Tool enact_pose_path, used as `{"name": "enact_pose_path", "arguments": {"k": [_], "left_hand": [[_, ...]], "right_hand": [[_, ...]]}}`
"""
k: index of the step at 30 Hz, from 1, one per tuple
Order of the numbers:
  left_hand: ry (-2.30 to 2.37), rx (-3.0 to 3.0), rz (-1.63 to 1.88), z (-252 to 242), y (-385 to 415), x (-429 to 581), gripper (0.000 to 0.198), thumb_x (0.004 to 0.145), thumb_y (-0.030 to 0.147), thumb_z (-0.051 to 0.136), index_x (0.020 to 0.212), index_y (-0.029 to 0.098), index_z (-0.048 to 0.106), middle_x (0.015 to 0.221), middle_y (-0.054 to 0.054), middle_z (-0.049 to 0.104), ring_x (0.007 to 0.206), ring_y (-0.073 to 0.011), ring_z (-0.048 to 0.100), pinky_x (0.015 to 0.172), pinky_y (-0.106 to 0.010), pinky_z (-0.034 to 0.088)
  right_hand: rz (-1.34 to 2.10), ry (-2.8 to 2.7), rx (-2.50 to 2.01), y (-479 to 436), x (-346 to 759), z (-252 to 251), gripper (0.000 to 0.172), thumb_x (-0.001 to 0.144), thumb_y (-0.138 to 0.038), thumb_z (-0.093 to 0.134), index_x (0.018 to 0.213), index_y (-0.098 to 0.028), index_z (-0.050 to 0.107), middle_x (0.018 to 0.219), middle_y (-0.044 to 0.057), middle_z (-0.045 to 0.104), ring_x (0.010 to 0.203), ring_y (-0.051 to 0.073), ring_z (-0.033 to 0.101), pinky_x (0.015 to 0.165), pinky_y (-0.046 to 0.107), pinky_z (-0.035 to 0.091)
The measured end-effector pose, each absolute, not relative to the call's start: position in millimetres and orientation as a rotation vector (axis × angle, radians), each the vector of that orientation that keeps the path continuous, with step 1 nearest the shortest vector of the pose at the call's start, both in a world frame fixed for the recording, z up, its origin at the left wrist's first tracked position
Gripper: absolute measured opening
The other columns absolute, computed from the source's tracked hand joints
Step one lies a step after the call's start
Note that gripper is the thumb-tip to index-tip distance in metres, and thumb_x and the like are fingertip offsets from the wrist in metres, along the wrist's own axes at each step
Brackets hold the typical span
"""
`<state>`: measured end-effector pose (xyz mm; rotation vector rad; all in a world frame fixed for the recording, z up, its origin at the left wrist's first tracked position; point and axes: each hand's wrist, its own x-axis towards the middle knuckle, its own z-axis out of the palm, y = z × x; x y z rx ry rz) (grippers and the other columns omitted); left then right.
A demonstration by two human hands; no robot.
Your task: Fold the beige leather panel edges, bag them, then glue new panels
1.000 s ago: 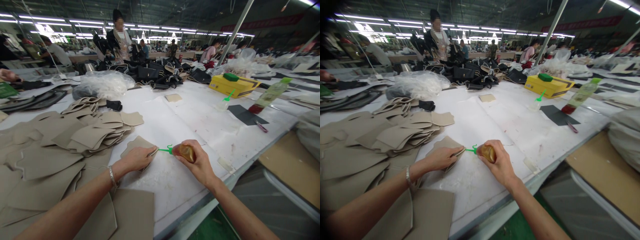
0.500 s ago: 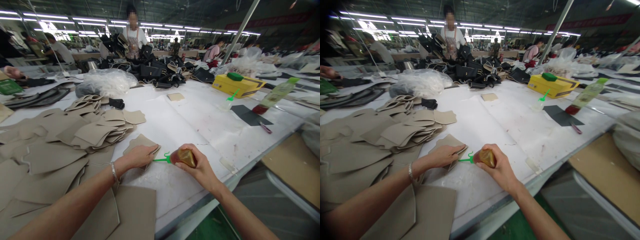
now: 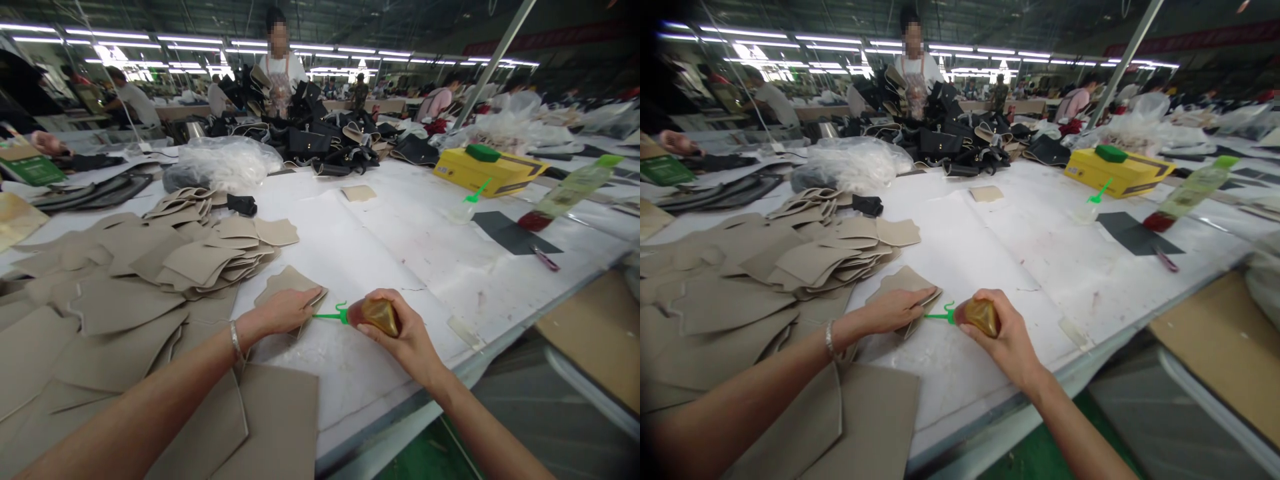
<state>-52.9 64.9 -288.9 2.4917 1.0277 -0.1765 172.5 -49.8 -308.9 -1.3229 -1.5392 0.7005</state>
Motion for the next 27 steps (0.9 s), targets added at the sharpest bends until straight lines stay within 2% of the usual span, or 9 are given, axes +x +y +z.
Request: {"name": "enact_pose_path", "arguments": {"k": [4, 8, 12, 18, 22, 27], "left_hand": [[1.050, 2.479, -0.192, -290.1, 64.2, -54.2, 0.059, 0.087, 0.025, 0.036, 0.146, 0.022, 0.035, 0.137, -0.009, 0.057, 0.116, -0.0278, 0.060, 0.097, -0.038, 0.046], [1.040, 2.487, -0.180, -291.9, 64.6, -55.6, 0.058, 0.088, 0.026, 0.035, 0.146, 0.023, 0.035, 0.138, -0.008, 0.056, 0.118, -0.0261, 0.059, 0.098, -0.036, 0.044], [1.044, 2.486, -0.183, -293.2, 64.4, -55.6, 0.059, 0.087, 0.026, 0.034, 0.146, 0.021, 0.033, 0.134, -0.010, 0.059, 0.115, -0.0276, 0.061, 0.096, -0.038, 0.045], [1.032, 2.487, -0.160, -293.6, 63.4, -55.7, 0.059, 0.088, 0.027, 0.034, 0.146, 0.019, 0.033, 0.139, -0.012, 0.054, 0.119, -0.0294, 0.058, 0.099, -0.040, 0.044], [1.042, 2.486, -0.190, -292.9, 63.4, -55.7, 0.060, 0.088, 0.026, 0.034, 0.147, 0.019, 0.032, 0.135, -0.013, 0.058, 0.115, -0.0303, 0.061, 0.097, -0.041, 0.046], [1.017, 2.486, -0.177, -292.9, 64.2, -55.7, 0.058, 0.089, 0.027, 0.034, 0.147, 0.020, 0.032, 0.142, -0.009, 0.052, 0.122, -0.0273, 0.056, 0.101, -0.037, 0.043]], "right_hand": [[0.805, -1.592, -1.269, -53.9, 168.3, -308.2, 0.037, 0.079, -0.031, 0.074, 0.109, -0.029, 0.052, 0.104, 0.000, 0.057, 0.094, 0.019, 0.057, 0.083, 0.029, 0.045], [0.783, -1.546, -1.295, -56.4, 167.5, -308.5, 0.038, 0.080, -0.031, 0.073, 0.110, -0.029, 0.051, 0.101, -0.001, 0.057, 0.089, 0.017, 0.058, 0.080, 0.029, 0.045], [0.809, -1.624, -1.241, -56.6, 167.1, -308.7, 0.037, 0.080, -0.030, 0.073, 0.110, -0.029, 0.052, 0.108, 0.001, 0.056, 0.100, 0.020, 0.056, 0.086, 0.029, 0.045], [0.745, -1.599, -1.271, -55.4, 163.6, -308.7, 0.037, 0.080, -0.030, 0.073, 0.110, -0.028, 0.051, 0.105, 0.001, 0.056, 0.095, 0.019, 0.057, 0.084, 0.030, 0.045], [0.782, -1.657, -1.215, -57.3, 161.5, -308.8, 0.037, 0.080, -0.030, 0.073, 0.110, -0.029, 0.051, 0.109, 0.001, 0.055, 0.102, 0.020, 0.056, 0.087, 0.030, 0.045], [0.657, -1.658, -1.263, -50.1, 174.8, -314.5, 0.037, 0.081, -0.029, 0.072, 0.112, -0.029, 0.050, 0.108, 0.002, 0.054, 0.100, 0.021, 0.056, 0.087, 0.032, 0.044]]}}
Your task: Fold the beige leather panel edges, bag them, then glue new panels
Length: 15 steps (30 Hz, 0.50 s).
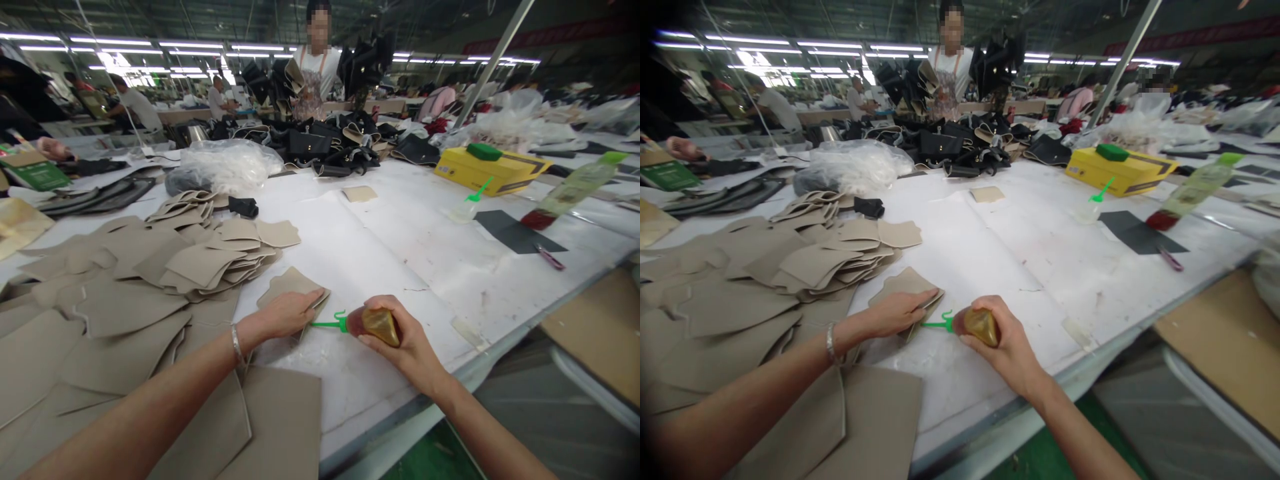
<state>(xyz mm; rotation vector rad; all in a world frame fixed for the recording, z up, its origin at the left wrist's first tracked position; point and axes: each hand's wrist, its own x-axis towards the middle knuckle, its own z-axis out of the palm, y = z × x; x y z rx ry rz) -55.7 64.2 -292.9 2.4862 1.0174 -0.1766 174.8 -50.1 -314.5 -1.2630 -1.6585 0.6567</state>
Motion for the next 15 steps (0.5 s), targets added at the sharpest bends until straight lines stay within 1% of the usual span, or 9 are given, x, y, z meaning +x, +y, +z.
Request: {"name": "enact_pose_path", "arguments": {"k": [4, 6, 10, 12, 15], "left_hand": [[0.996, 2.495, -0.160, -294.1, 65.5, -56.3, 0.056, 0.090, 0.026, 0.035, 0.146, 0.025, 0.035, 0.143, -0.004, 0.052, 0.123, -0.0238, 0.055, 0.103, -0.033, 0.041], [1.012, 2.494, -0.164, -294.4, 65.8, -56.1, 0.056, 0.090, 0.027, 0.035, 0.145, 0.025, 0.036, 0.140, -0.004, 0.054, 0.121, -0.0236, 0.057, 0.102, -0.033, 0.042], [1.056, 2.481, -0.200, -291.6, 65.2, -54.2, 0.057, 0.089, 0.027, 0.036, 0.146, 0.026, 0.035, 0.138, -0.004, 0.057, 0.119, -0.0241, 0.059, 0.099, -0.033, 0.043], [1.047, 2.473, -0.211, -288.1, 64.5, -53.2, 0.057, 0.088, 0.025, 0.036, 0.146, 0.025, 0.036, 0.140, -0.004, 0.055, 0.121, -0.0244, 0.057, 0.101, -0.034, 0.043], [1.020, 2.465, -0.221, -281.9, 63.5, -52.3, 0.057, 0.089, 0.024, 0.033, 0.146, 0.024, 0.037, 0.144, -0.004, 0.050, 0.124, -0.0252, 0.055, 0.103, -0.036, 0.042]], "right_hand": [[0.442, -1.693, -1.273, -46.0, 179.1, -315.2, 0.036, 0.083, -0.028, 0.071, 0.112, -0.029, 0.050, 0.109, 0.004, 0.053, 0.103, 0.023, 0.054, 0.091, 0.036, 0.043], [0.447, -1.718, -1.258, -49.3, 175.3, -313.1, 0.035, 0.083, -0.029, 0.070, 0.112, -0.029, 0.050, 0.110, 0.004, 0.053, 0.105, 0.023, 0.053, 0.091, 0.037, 0.043], [0.602, -1.751, -1.222, -53.3, 170.8, -310.7, 0.035, 0.082, -0.031, 0.071, 0.110, -0.028, 0.050, 0.110, 0.005, 0.055, 0.104, 0.024, 0.055, 0.088, 0.036, 0.046], [0.563, -1.735, -1.241, -48.4, 175.4, -311.8, 0.035, 0.082, -0.031, 0.071, 0.111, -0.028, 0.050, 0.109, 0.005, 0.055, 0.103, 0.024, 0.056, 0.088, 0.037, 0.046], [0.385, -1.716, -1.276, -37.8, 186.2, -314.2, 0.035, 0.084, -0.031, 0.069, 0.113, -0.028, 0.049, 0.109, 0.005, 0.054, 0.103, 0.025, 0.055, 0.090, 0.040, 0.045]]}}
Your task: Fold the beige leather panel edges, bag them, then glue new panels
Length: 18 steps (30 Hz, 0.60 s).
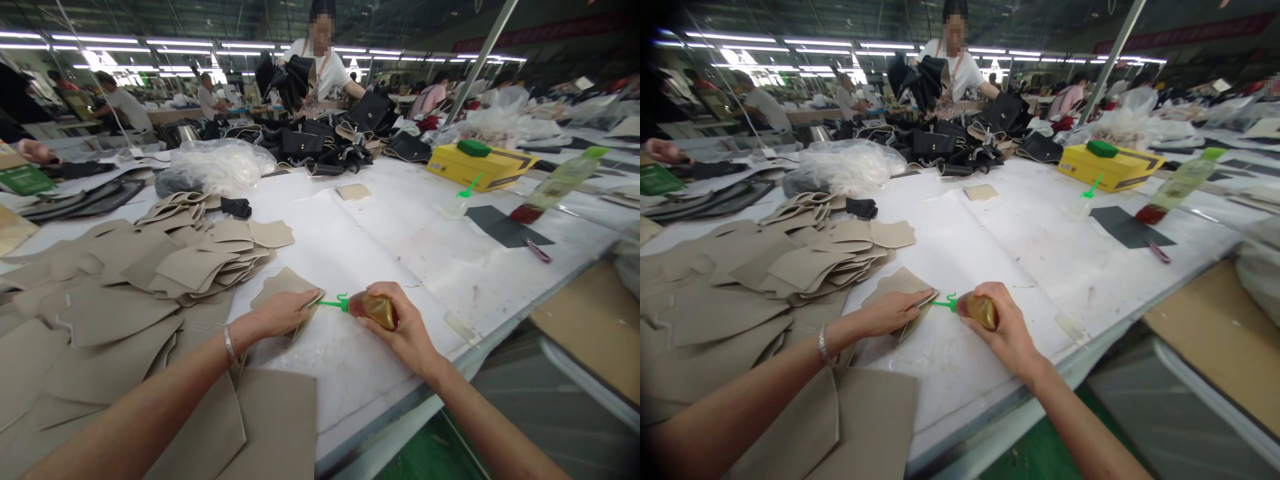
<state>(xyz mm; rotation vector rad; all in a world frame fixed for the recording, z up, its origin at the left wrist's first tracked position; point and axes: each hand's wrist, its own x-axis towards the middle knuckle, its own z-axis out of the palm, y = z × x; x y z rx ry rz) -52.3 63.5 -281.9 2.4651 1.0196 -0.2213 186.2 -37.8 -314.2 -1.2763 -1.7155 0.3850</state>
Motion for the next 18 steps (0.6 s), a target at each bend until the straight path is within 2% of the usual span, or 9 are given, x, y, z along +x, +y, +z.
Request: {"name": "enact_pose_path", "arguments": {"k": [3, 8, 13, 18], "left_hand": [[1.002, 2.453, -0.225, -279.2, 63.5, -52.2, 0.057, 0.089, 0.024, 0.033, 0.146, 0.024, 0.036, 0.144, -0.004, 0.050, 0.122, -0.0250, 0.056, 0.103, -0.037, 0.042], [1.004, 2.461, -0.210, -284.3, 65.6, -51.8, 0.057, 0.088, 0.023, 0.033, 0.145, 0.024, 0.039, 0.144, -0.004, 0.050, 0.124, -0.0257, 0.055, 0.104, -0.037, 0.042], [1.028, 2.481, -0.243, -285.3, 65.7, -51.3, 0.058, 0.088, 0.023, 0.034, 0.146, 0.027, 0.037, 0.141, -0.003, 0.053, 0.119, -0.0257, 0.058, 0.101, -0.037, 0.044], [1.032, 2.486, -0.235, -284.2, 65.1, -50.9, 0.058, 0.087, 0.024, 0.034, 0.145, 0.025, 0.039, 0.141, -0.005, 0.053, 0.119, -0.0269, 0.058, 0.100, -0.038, 0.044]], "right_hand": [[0.276, -1.736, -1.295, -35.8, 190.5, -315.0, 0.036, 0.084, -0.030, 0.069, 0.114, -0.029, 0.048, 0.111, 0.006, 0.053, 0.105, 0.025, 0.054, 0.091, 0.041, 0.045], [0.371, -1.783, -1.260, -45.7, 184.8, -314.5, 0.037, 0.083, -0.029, 0.070, 0.113, -0.029, 0.049, 0.112, 0.006, 0.054, 0.106, 0.025, 0.054, 0.090, 0.040, 0.047], [0.249, -1.745, -1.310, -40.3, 190.1, -316.0, 0.037, 0.084, -0.030, 0.069, 0.114, -0.030, 0.049, 0.111, 0.007, 0.053, 0.105, 0.026, 0.055, 0.088, 0.041, 0.048], [0.287, -1.765, -1.309, -44.2, 188.8, -316.4, 0.037, 0.084, -0.030, 0.068, 0.115, -0.031, 0.048, 0.113, 0.007, 0.054, 0.105, 0.026, 0.056, 0.089, 0.041, 0.048]]}}
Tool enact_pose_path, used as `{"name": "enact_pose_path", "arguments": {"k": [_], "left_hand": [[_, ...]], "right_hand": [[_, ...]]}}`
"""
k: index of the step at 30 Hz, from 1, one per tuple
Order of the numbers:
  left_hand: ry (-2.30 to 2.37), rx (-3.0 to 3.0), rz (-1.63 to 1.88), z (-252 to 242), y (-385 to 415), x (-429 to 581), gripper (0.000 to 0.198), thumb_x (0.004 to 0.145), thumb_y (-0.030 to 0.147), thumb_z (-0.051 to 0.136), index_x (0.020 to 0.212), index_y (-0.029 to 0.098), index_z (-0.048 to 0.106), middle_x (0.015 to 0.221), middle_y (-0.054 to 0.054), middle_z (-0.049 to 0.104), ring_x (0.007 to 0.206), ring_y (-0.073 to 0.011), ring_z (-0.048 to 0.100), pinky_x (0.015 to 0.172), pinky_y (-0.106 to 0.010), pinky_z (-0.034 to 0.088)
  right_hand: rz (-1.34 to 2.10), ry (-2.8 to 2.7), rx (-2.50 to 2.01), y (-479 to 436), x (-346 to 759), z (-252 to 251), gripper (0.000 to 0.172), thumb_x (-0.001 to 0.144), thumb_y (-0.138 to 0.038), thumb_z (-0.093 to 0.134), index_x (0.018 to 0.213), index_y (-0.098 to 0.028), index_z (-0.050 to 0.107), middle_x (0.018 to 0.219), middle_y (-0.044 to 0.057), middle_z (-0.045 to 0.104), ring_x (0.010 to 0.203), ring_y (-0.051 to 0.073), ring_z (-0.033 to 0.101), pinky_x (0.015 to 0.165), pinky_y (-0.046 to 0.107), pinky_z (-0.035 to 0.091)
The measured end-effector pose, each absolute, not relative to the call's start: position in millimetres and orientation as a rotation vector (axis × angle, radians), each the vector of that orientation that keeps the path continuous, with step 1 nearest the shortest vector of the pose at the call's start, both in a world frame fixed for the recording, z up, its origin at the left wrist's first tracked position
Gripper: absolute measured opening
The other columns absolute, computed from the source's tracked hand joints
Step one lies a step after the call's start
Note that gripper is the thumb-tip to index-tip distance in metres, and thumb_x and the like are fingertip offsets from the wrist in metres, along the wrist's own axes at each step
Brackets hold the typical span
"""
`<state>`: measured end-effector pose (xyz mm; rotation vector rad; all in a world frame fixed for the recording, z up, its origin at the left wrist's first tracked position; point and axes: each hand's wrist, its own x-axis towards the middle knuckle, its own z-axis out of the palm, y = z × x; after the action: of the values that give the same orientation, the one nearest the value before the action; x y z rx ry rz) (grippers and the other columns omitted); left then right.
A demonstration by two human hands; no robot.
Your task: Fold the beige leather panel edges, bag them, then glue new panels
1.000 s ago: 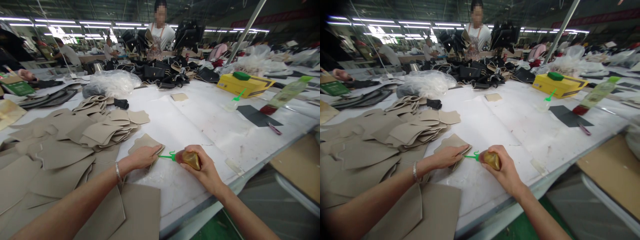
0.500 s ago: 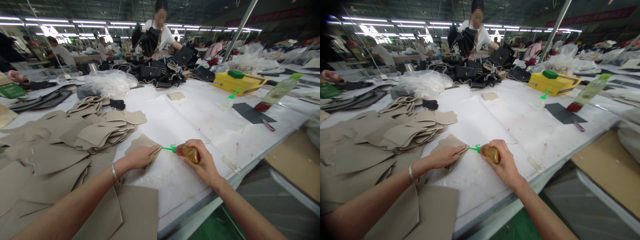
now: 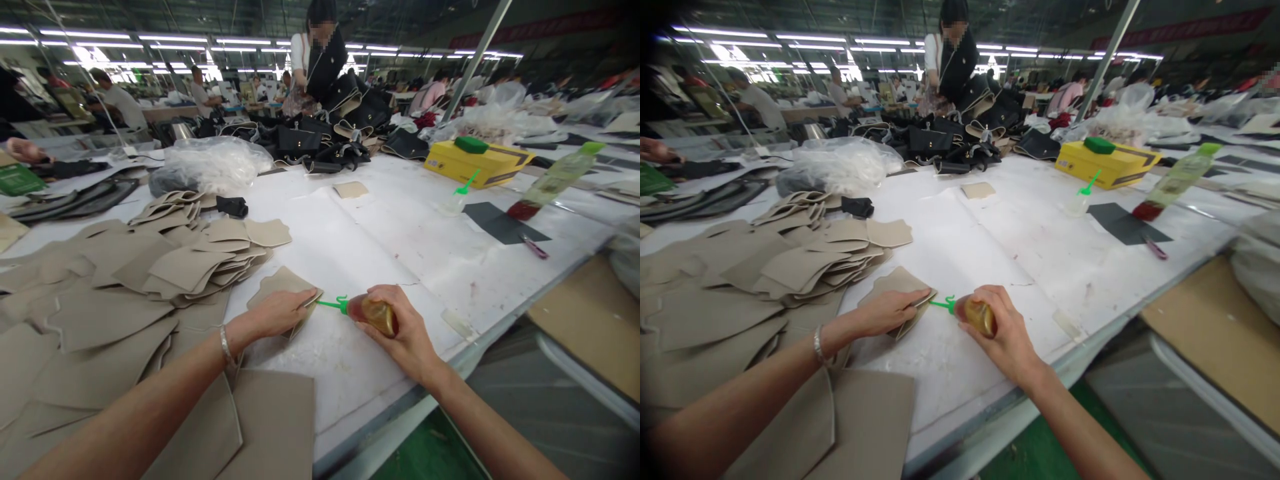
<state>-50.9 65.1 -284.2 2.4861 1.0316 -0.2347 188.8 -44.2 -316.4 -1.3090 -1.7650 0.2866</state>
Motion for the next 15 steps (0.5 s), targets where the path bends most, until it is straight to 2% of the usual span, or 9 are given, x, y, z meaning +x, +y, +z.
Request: {"name": "enact_pose_path", "arguments": {"k": [8, 12, 15], "left_hand": [[1.055, 2.479, -0.264, -280.4, 63.5, -50.6, 0.058, 0.087, 0.025, 0.033, 0.145, 0.026, 0.038, 0.135, -0.006, 0.059, 0.113, -0.0274, 0.062, 0.096, -0.038, 0.046], [1.019, 2.463, -0.211, -283.2, 63.8, -51.8, 0.058, 0.087, 0.025, 0.034, 0.146, 0.022, 0.037, 0.142, -0.007, 0.052, 0.121, -0.0279, 0.057, 0.101, -0.039, 0.043], [1.056, 2.461, -0.218, -285.9, 63.8, -52.1, 0.058, 0.088, 0.025, 0.035, 0.146, 0.024, 0.036, 0.139, -0.007, 0.055, 0.118, -0.0279, 0.059, 0.099, -0.039, 0.045]], "right_hand": [[0.281, -1.691, -1.334, -41.8, 189.7, -318.5, 0.036, 0.084, -0.032, 0.069, 0.113, -0.029, 0.048, 0.110, 0.005, 0.054, 0.104, 0.025, 0.054, 0.090, 0.041, 0.044], [0.507, -1.655, -1.306, -53.0, 178.9, -320.3, 0.035, 0.083, -0.031, 0.069, 0.112, -0.029, 0.049, 0.109, 0.004, 0.054, 0.101, 0.023, 0.055, 0.089, 0.037, 0.045], [0.637, -1.612, -1.302, -59.7, 172.0, -320.1, 0.036, 0.082, -0.032, 0.070, 0.111, -0.028, 0.049, 0.108, 0.004, 0.054, 0.099, 0.022, 0.056, 0.086, 0.036, 0.046]]}}
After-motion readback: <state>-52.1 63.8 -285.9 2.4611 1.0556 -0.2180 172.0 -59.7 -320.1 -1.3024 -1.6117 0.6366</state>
